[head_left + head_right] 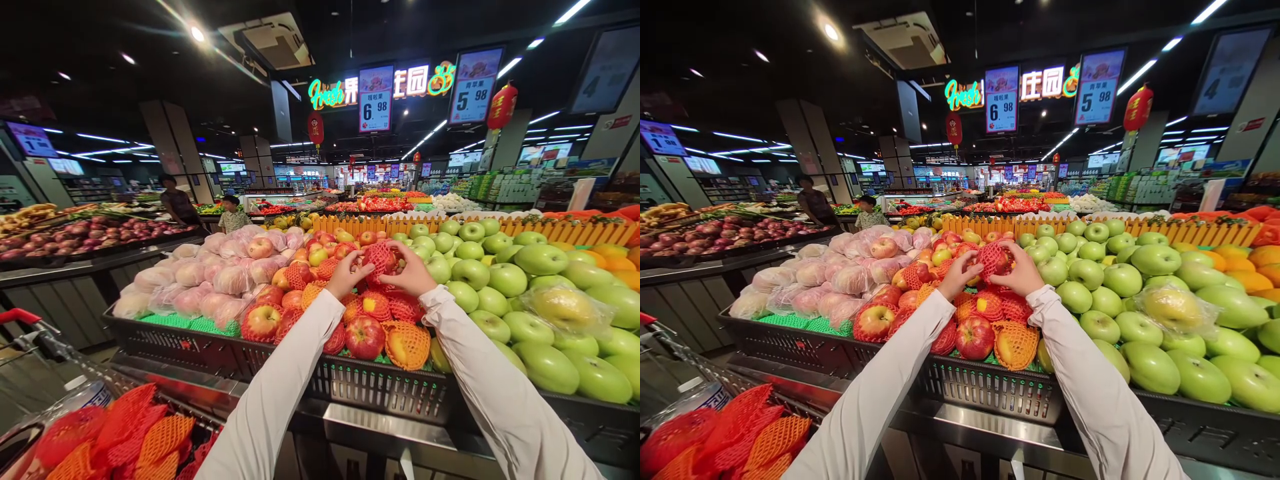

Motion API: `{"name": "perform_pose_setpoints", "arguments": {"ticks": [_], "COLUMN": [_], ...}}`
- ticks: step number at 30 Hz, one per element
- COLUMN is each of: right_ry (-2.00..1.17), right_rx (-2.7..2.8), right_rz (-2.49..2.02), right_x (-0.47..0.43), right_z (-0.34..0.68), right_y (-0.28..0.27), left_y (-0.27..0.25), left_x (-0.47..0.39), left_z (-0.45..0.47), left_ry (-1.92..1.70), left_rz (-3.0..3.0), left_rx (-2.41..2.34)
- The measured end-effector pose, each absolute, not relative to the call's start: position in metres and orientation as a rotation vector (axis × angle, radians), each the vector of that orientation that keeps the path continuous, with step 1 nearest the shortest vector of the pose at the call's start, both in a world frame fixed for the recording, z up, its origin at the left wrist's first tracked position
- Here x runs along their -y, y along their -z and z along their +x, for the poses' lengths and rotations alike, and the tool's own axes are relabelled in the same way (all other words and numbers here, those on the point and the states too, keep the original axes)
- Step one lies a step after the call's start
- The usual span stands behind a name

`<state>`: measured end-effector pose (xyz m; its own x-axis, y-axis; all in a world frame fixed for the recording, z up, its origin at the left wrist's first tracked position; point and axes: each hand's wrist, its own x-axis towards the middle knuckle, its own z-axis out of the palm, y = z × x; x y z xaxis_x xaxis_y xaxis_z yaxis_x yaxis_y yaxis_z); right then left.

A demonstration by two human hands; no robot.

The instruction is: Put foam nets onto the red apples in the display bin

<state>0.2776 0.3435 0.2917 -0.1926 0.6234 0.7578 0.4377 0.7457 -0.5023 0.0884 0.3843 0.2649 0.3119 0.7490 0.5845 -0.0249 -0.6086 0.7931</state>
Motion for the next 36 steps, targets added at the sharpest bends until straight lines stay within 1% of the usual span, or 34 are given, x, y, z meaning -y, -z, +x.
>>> {"name": "perform_pose_setpoints", "arguments": {"ticks": [3, 8, 10, 13, 16, 19, 23, 27, 32, 36], "right_ry": [-0.340, -0.566, -0.677, -0.753, -0.814, -0.908, -0.966, -0.999, -0.935, -0.919], "right_rx": [1.606, 1.307, 1.214, 1.143, 1.170, 1.247, 1.443, 1.480, 1.448, 1.655], "right_rz": [-0.901, -0.916, -0.930, -0.947, -0.943, -0.900, -0.812, -0.871, -0.816, -0.804], "right_x": [-0.346, -0.350, -0.349, -0.346, -0.343, -0.340, -0.338, -0.344, -0.349, -0.341], "right_z": [0.277, 0.279, 0.280, 0.280, 0.280, 0.279, 0.278, 0.281, 0.283, 0.276], "right_y": [-0.290, -0.291, -0.292, -0.294, -0.296, -0.297, -0.295, -0.290, -0.287, -0.291], "left_y": [-0.266, -0.265, -0.265, -0.265, -0.264, -0.262, -0.261, -0.259, -0.259, -0.260], "left_x": [-0.384, -0.386, -0.388, -0.390, -0.391, -0.390, -0.386, -0.384, -0.385, -0.384], "left_z": [0.091, 0.092, 0.091, 0.090, 0.089, 0.089, 0.089, 0.091, 0.090, 0.090], "left_ry": [-1.403, -1.278, -1.316, -1.443, -1.488, -1.472, -1.381, -1.297, -1.300, -1.301], "left_rz": [1.794, 1.903, 1.947, 2.028, 2.079, 1.968, 1.986, 2.026, 2.050, 2.004], "left_rx": [-0.532, -0.559, -0.540, -0.478, -0.490, -0.562, -0.445, -0.531, -0.554, -0.598]}}
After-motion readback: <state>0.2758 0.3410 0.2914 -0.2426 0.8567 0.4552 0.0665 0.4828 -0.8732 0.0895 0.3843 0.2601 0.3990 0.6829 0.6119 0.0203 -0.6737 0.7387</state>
